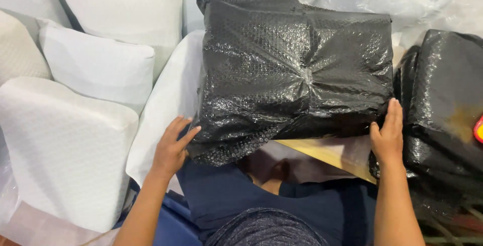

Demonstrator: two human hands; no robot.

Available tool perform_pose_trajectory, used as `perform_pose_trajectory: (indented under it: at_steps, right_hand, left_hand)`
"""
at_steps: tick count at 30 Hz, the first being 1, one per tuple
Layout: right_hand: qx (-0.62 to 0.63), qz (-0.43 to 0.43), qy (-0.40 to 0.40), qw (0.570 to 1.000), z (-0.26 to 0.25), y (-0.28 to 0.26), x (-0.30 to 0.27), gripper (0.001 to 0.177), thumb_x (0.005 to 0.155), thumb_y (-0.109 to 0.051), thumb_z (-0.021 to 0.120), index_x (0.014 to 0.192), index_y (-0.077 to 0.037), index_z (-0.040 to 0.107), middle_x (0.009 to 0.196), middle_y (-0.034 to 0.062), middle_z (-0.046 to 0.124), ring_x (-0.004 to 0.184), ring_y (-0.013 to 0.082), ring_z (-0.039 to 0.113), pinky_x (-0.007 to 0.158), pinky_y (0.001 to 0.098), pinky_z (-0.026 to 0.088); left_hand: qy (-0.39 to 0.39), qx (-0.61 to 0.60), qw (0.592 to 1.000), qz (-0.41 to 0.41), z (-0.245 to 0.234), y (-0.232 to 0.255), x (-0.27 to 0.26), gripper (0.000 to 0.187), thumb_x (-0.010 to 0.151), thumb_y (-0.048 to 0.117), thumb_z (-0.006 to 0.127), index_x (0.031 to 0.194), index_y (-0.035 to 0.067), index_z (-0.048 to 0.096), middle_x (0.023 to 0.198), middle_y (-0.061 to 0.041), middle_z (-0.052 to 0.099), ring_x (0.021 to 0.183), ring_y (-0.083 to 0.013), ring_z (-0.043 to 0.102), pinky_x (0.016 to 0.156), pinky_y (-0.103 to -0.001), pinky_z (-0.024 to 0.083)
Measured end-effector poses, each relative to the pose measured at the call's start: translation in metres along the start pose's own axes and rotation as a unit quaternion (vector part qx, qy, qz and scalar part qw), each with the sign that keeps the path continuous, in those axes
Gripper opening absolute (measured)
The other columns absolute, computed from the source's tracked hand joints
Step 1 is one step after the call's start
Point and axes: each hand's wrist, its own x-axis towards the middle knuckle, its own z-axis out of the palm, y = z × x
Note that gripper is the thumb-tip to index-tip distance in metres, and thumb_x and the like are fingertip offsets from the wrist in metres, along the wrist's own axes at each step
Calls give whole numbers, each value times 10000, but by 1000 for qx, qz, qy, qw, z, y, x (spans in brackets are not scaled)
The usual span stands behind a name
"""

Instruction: Wrapping a pillow in black bubble wrap and securing it with tape from a dispenser.

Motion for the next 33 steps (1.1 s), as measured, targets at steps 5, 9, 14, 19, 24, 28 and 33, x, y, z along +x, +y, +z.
perform_pose_trajectory:
  at_steps: [5,9,14,19,24,28,33]
  right_hand:
    - [-31,-8,34,999,0,-26,2,743,862,54,478,1586,38,311,1646,261,263,1502,435,268,1193,488,267]
    - [-4,-18,35,999,7,-13,6,728,848,44,442,1572,27,361,1625,246,338,1488,392,325,1189,442,279]
    - [9,40,17,999,2,-27,4,762,857,24,406,1600,26,237,1648,257,287,1520,391,256,1196,447,247]
    - [9,9,62,998,9,-42,-5,762,849,98,399,1592,56,233,1681,262,181,1553,438,149,1239,484,199]
    - [-20,-144,256,956,10,-107,-15,751,704,187,455,1431,12,385,1477,263,348,1401,454,382,1221,548,346]
    - [52,-327,237,913,56,-138,-22,449,899,-364,721,1266,-111,669,1304,188,576,1246,389,553,1211,549,341]
    - [43,-355,117,927,88,-182,-17,228,883,-410,753,917,-185,746,1111,4,698,1172,227,627,1259,568,233]
  left_hand:
    - [-12,-165,985,-43,3,-4,4,692,615,-153,614,1235,137,716,1357,-44,656,1416,-298,523,1201,-404,424]
    - [-2,-304,937,-173,23,-18,-6,676,620,-236,577,1186,96,744,1296,-73,710,1327,-250,610,1174,-336,432]
    - [90,-425,876,-211,40,-2,10,247,871,-69,541,1044,-14,709,1284,-104,667,1334,-288,571,1176,-381,394]
    - [185,-452,780,-391,58,10,20,332,972,167,578,1177,-53,717,1117,-102,755,1039,-169,658,974,-255,453]
    - [178,-397,822,-369,62,8,26,226,1026,184,559,880,24,623,771,19,522,751,-96,428,731,-238,364]
    - [157,-332,845,-389,62,4,30,389,1083,255,585,721,117,622,663,-2,592,736,-118,578,763,-300,486]
    - [212,-470,748,-418,61,7,45,346,1037,183,597,695,128,598,639,2,620,689,-110,583,739,-274,514]
